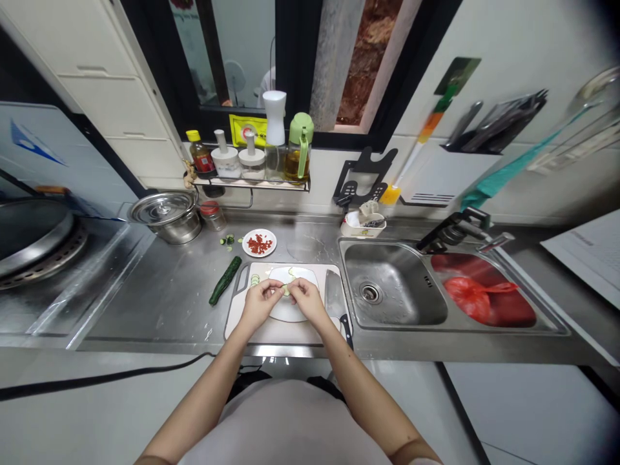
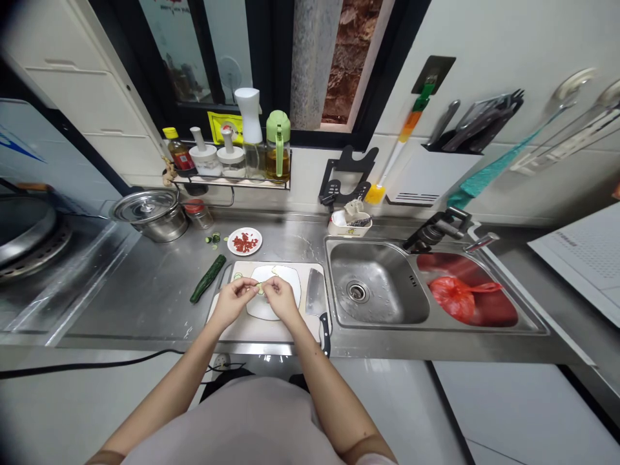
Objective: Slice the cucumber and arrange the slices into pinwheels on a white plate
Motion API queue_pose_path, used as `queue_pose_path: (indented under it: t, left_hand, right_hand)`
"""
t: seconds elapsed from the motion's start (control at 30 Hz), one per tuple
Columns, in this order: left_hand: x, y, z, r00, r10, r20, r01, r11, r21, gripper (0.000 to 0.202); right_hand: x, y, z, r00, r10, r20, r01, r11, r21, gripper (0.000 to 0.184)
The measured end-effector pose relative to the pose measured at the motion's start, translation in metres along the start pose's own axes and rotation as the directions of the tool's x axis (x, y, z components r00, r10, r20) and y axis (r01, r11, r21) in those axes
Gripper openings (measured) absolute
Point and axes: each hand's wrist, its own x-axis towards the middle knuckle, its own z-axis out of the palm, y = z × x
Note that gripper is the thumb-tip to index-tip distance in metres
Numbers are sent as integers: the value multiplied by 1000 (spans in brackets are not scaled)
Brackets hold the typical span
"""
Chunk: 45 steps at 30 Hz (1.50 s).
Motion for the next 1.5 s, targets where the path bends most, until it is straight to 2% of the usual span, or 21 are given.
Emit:
queue_pose_path:
  t: [0.3,0.5,0.67,0.87,1.07,1.2,1.5]
  left_hand:
    - [-1,-3,1,999,19,-30,-18,999,39,23]
    - [-2,-8,2,999,16,-29,-16,1000,9,23]
    - [-6,-3,3,998,60,-30,-57,992,111,21]
    - [-11,5,2,964,265,-5,-246,900,359,13]
    - [-13,6,2,911,409,53,-385,797,465,15]
    - [-14,2,2,896,437,81,-416,760,500,17]
    - [-18,-2,3,896,428,118,-420,732,537,21]
  right_hand:
    - [2,-1,6,987,159,12,-159,985,59,18]
    - [0,-5,4,986,158,49,-162,983,85,24]
    - [-1,-6,4,983,180,31,-183,977,114,24]
    - [-2,-8,5,955,296,7,-294,944,149,19]
    - [-3,-11,5,926,378,9,-373,908,192,16]
    - [-3,-10,4,915,402,44,-400,886,235,14]
    - [-3,-11,1,889,443,120,-458,849,262,11]
